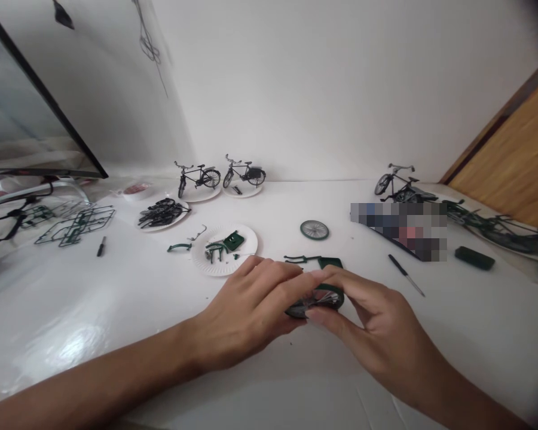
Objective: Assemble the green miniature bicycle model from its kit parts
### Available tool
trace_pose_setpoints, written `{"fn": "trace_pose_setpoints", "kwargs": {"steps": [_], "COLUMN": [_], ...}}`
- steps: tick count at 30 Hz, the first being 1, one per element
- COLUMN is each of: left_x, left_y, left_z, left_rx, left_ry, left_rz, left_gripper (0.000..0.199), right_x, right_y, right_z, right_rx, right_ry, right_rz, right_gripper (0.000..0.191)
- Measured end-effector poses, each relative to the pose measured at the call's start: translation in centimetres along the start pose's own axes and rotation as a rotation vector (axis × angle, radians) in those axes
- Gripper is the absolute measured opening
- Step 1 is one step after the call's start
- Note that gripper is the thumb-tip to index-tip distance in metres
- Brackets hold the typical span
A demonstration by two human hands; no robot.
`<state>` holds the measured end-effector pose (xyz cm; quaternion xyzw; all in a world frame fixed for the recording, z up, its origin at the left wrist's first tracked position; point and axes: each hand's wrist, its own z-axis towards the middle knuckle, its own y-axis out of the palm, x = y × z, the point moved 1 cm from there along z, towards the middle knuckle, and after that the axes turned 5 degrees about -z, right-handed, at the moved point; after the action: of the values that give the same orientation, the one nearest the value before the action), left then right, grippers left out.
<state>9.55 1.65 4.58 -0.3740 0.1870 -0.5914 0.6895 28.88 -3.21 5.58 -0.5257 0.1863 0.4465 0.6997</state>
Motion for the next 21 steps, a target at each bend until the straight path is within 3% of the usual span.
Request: {"fn": "trace_pose_setpoints", "kwargs": {"steps": [6, 12, 21], "left_x": [-0.04, 0.07, 0.10], "left_y": [-0.26, -0.57, -1.01], "left_z": [0.15, 0.32, 0.48], "left_rx": [-0.008, -0.091, -0.125], "left_ry": [0.071, 0.137, 0.110], "left_rz": [0.128, 0.168, 0.099], "left_gripper": [0.052, 0.053, 0.057], "right_x": [0.37, 0.34, 0.23], "right_y": [0.13, 0.30, -0.35], "right_z": [0.01, -0.06, 0.38], "right_rx": [-0.084, -0.179, -0.136], "right_ry": [0.117, 0.149, 0.251], "right_rz": [0.106, 0.206, 0.363], "right_gripper": [0.007, 0.014, 0.025]}}
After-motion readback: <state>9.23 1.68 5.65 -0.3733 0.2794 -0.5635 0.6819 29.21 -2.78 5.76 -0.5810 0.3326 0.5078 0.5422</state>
